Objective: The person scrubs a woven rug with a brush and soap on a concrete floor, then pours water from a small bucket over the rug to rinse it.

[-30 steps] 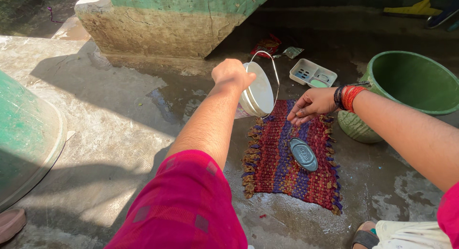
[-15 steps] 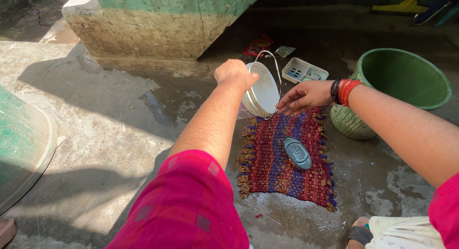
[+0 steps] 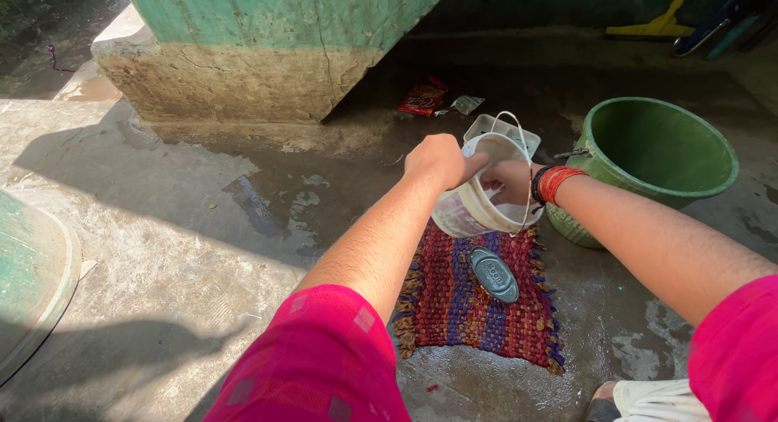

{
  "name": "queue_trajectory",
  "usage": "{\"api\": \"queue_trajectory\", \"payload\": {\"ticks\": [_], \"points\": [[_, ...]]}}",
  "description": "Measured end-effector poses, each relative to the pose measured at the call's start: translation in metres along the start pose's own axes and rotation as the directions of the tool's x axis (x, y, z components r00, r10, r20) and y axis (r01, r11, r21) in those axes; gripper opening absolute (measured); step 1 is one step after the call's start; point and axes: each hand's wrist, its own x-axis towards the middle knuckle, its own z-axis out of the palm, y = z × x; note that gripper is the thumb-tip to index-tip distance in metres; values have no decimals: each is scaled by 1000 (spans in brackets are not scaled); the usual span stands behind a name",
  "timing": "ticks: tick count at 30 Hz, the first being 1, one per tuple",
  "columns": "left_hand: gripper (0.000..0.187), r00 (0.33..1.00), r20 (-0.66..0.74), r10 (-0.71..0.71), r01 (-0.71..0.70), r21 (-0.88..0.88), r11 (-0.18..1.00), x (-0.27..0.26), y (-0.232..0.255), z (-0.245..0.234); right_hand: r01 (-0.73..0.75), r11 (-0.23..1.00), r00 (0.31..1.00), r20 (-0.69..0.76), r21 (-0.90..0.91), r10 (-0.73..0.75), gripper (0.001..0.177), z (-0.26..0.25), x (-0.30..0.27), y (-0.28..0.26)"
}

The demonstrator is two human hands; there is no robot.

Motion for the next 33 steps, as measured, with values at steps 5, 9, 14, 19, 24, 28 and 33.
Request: {"api": "queue_trajectory", "payload": {"ticks": [5,9,14,19,24,28,33], "points": [[66,999,13,37,-35,-111,993,-4,17,9,129,957,987,131,-261,-98,32,56,42,68],[65,997,19,77,-74,-117,990,-4,19,14,223,905,971,170,-363,-171,31,80,49,89],[63,997,15,69,-67,-136,988,-4,13,11,40,968,989,145,-246,-4,35,66,26,54],[62,1000,6,15,-14,-108,994,-5,7,0,-100,994,983,148,-45,106,27,19,-2,1],[64,997,-43,-61,60,-24,998,-1,-7,-12,-188,735,977,198,652,75,21,-12,-3,2],[59,992,-59,-111,115,67,991,4,-25,-21,-254,481,966,196,839,169,24,-27,5,26],[55,986,-73,-151,163,209,964,12,-45,-29,-211,543,959,66,813,274,28,-38,3,57]]}}
